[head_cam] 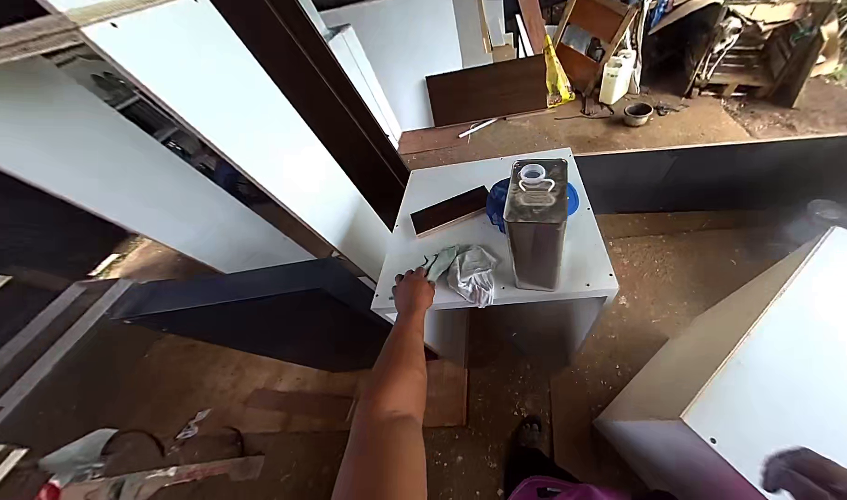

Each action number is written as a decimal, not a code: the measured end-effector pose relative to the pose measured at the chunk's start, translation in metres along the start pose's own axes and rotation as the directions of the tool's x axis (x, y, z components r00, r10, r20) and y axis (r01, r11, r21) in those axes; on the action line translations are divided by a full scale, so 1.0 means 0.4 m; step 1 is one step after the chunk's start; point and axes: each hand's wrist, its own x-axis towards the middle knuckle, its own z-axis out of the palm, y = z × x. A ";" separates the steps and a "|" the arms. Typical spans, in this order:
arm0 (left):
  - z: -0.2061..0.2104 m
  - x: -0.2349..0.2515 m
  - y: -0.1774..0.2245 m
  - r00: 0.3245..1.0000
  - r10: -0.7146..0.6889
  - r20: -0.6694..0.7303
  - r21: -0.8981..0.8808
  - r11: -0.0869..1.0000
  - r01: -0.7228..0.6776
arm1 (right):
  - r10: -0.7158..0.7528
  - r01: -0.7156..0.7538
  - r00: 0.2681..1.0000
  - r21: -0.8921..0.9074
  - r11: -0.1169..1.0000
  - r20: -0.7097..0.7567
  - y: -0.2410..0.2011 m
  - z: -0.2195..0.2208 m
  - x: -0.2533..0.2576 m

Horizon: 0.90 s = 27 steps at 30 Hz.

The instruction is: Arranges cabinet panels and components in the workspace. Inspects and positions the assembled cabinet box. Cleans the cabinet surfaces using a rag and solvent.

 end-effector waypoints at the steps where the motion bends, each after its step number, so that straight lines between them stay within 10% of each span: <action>1: -0.016 0.026 -0.018 0.998 0.034 0.048 -0.030 0.999 -0.032 | -0.044 0.049 0.994 -0.048 0.998 0.095 -0.023 0.053 0.058; 8: -0.231 0.046 -0.046 0.992 0.106 0.067 -0.829 0.559 -0.004 | -0.174 0.174 0.960 0.020 0.984 0.219 -0.080 0.357 0.399; 18: -0.392 -0.047 -0.016 0.824 0.563 0.063 -0.949 0.290 -0.126 | -0.040 -0.023 0.965 0.236 0.972 0.258 -0.206 0.651 0.688; 27: -0.457 0.046 -0.047 0.916 0.336 -0.217 -0.915 0.257 -0.311 | 0.497 -0.363 0.856 -0.521 0.772 0.139 -0.036 0.848 0.849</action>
